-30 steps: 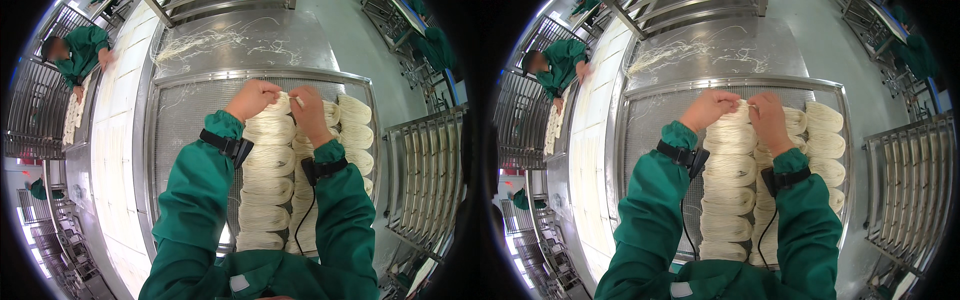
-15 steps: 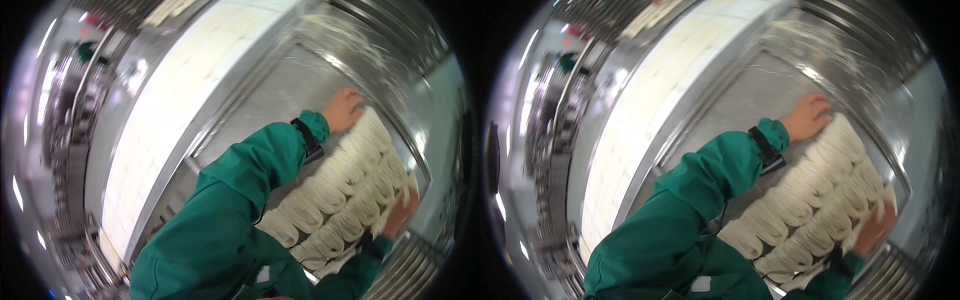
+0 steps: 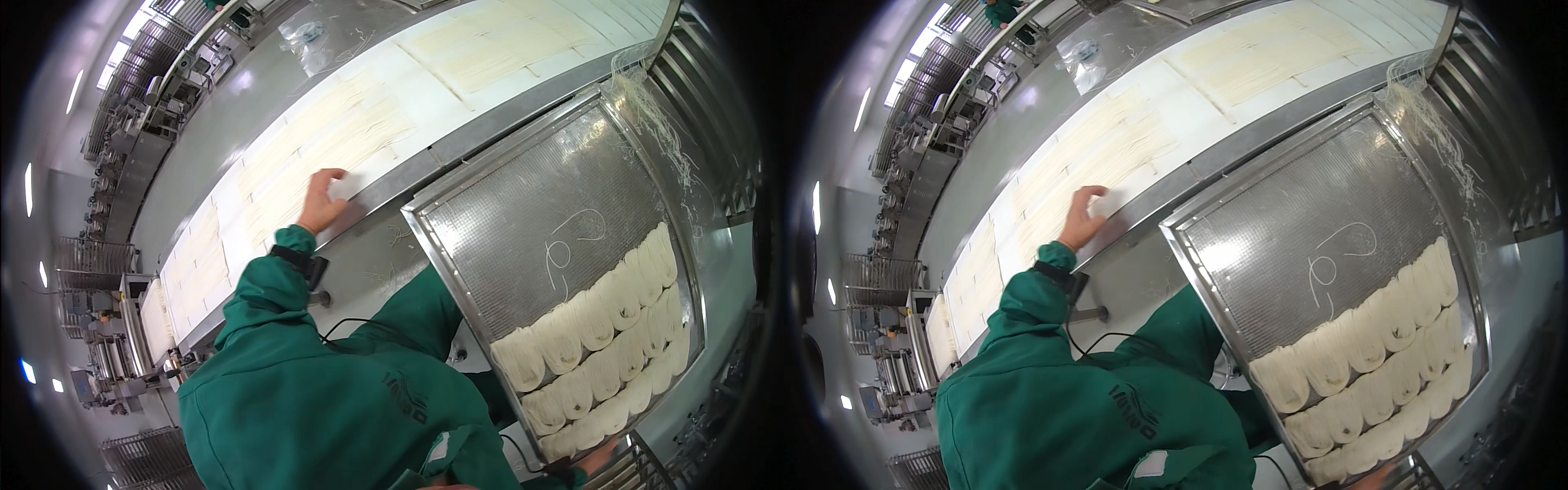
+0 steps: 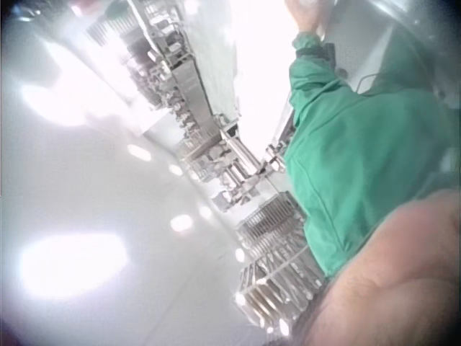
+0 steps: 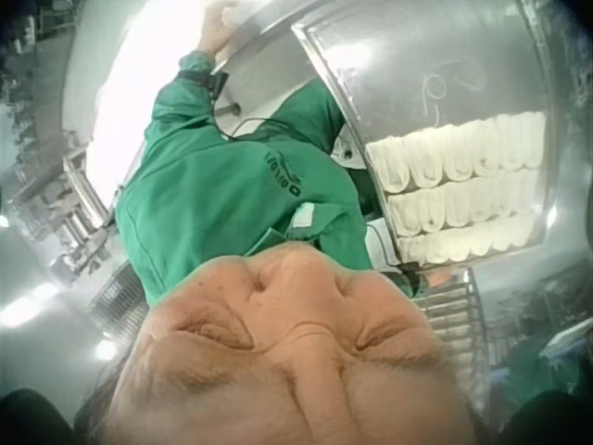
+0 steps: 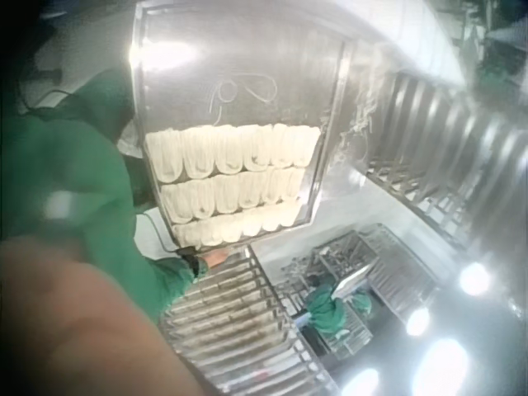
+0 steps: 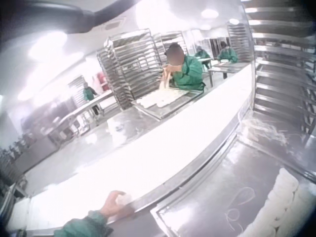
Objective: The person repeatedly picks up strands of white noodles from a conveyor, folds them into neat bundles, and places them onto a metal tray. After filling the tray, they carry it to a rolling rack and slide it into place, then retrieve an empty tray to continue.
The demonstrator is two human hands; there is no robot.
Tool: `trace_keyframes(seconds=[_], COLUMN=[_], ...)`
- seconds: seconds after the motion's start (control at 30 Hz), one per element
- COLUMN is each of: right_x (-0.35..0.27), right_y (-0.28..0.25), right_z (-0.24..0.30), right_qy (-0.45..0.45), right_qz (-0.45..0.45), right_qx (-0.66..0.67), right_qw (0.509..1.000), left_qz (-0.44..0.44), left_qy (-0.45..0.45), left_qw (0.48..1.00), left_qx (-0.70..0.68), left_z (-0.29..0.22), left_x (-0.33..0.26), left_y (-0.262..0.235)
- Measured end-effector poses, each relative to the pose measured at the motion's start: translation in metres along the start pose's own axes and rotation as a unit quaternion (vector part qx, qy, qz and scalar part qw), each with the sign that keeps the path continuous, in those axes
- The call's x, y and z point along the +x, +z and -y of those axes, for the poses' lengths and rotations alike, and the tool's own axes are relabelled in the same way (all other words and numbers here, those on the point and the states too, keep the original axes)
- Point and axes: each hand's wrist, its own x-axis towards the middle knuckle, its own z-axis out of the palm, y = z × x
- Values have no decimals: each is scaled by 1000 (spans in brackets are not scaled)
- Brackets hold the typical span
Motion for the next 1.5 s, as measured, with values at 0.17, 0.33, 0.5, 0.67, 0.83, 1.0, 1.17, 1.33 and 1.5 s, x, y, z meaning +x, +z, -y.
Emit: trace_keyframes(seconds=[0.17,0.33,0.5,0.67,0.83,1.0,1.17,1.33,1.5], right_x=[55,36,-18,-100,-189,-257,-253,-226,-228], right_y=[-11,29,134,270,369,454,460,427,424], right_z=[0,51,92,148,224,248,202,147,116], right_qy=[-104,-182,-444,-442,-500,-610,-385,-516,-571], right_qz=[-49,-222,-220,46,170,117,227,150,113], right_qx=[-123,-400,-315,-82,-83,-6,-68,-255,-338], right_qw=[986,870,809,892,845,784,892,804,740], left_qz=[2,69,29,123,290,395,382,346,348], left_qy=[-185,-210,-94,12,2,83,21,-60,-128], left_qw=[977,953,976,992,860,716,639,607,773], left_qx=[110,207,192,-5,-421,-570,-667,-713,-514], left_z=[77,43,-1,-61,-179,-284,-287,-202,-160], left_x=[26,98,119,128,99,46,26,39,24], left_y=[-24,9,59,76,57,37,38,80,106])
